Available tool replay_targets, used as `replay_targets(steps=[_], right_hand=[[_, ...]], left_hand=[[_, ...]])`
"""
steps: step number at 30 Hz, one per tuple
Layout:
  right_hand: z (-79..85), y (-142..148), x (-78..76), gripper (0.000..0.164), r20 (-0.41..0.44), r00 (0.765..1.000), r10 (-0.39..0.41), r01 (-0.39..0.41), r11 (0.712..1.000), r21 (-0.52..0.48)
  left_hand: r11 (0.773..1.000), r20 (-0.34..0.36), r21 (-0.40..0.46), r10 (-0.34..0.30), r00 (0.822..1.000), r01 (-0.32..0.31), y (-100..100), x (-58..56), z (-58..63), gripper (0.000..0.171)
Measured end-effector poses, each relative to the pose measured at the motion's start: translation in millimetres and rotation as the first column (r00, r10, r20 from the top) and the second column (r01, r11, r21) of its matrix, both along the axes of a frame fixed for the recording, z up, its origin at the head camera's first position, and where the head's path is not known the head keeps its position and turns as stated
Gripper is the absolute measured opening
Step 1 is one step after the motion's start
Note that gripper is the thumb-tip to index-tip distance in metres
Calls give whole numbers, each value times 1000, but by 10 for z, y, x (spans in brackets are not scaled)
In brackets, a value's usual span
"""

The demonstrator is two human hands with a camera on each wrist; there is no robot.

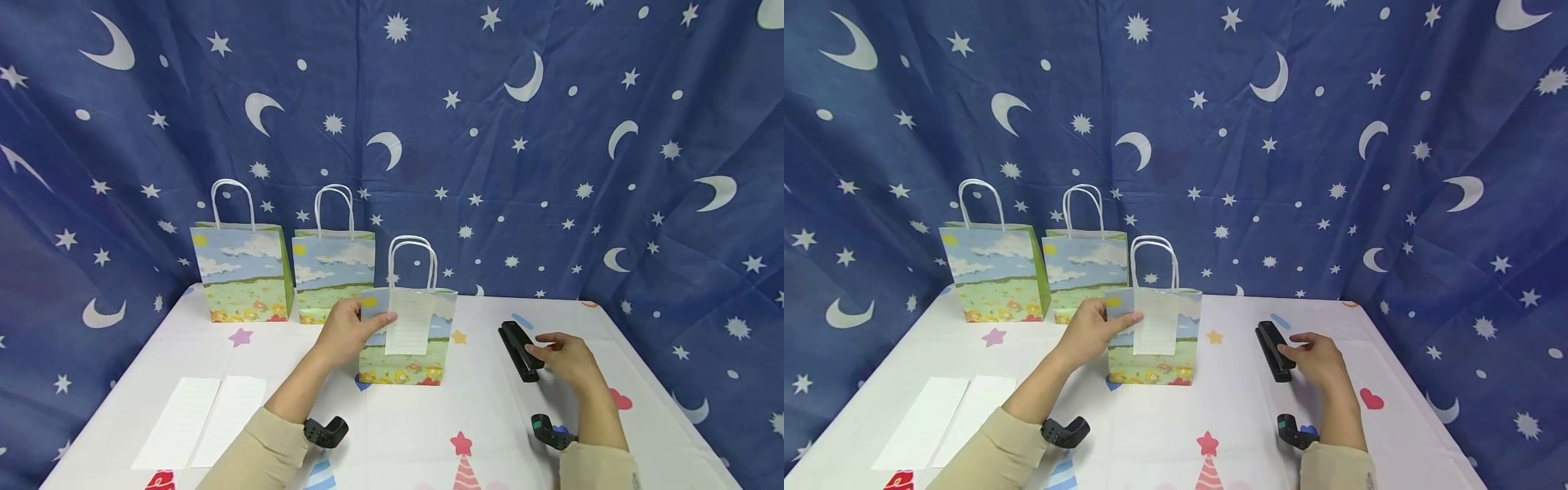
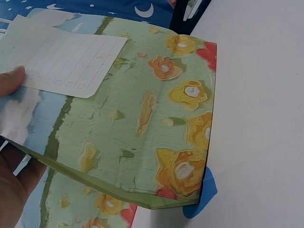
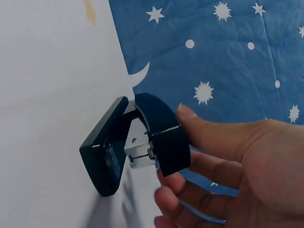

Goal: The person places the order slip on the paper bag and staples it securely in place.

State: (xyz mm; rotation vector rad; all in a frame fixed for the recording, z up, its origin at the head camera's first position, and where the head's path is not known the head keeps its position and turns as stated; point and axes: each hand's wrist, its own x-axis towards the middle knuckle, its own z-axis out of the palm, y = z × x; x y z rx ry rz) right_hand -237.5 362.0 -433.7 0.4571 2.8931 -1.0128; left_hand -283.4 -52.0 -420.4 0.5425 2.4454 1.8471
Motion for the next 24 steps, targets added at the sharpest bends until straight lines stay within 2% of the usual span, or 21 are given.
replay_targets(steps=[7, 13, 18, 22, 24], right_hand=[[-58, -36, -27, 79, 72, 997, 5, 6, 989, -146], [-114, -173, -85, 94, 112, 993, 47, -34, 993, -112], [-148, -224, -86, 95, 125, 992, 19, 1, 988, -153], [-111, -225, -68, 93, 94, 996, 8, 19, 959, -281], [-61, -236, -71, 91, 56, 998, 13, 8, 930, -367]], left_hand=[[1000, 15, -12, 6, 1000, -6, 0, -2, 5, 61], [1000, 25, 9, 14, 1000, -14, -7, 9, 4, 63], [1000, 45, 1, 14, 999, -14, -3, 22, 2, 62], [1000, 23, -5, 10, 1000, -9, -7, 15, 2, 60], [1000, 4, -8, 8, 1000, -8, -12, 5, 3, 60]])
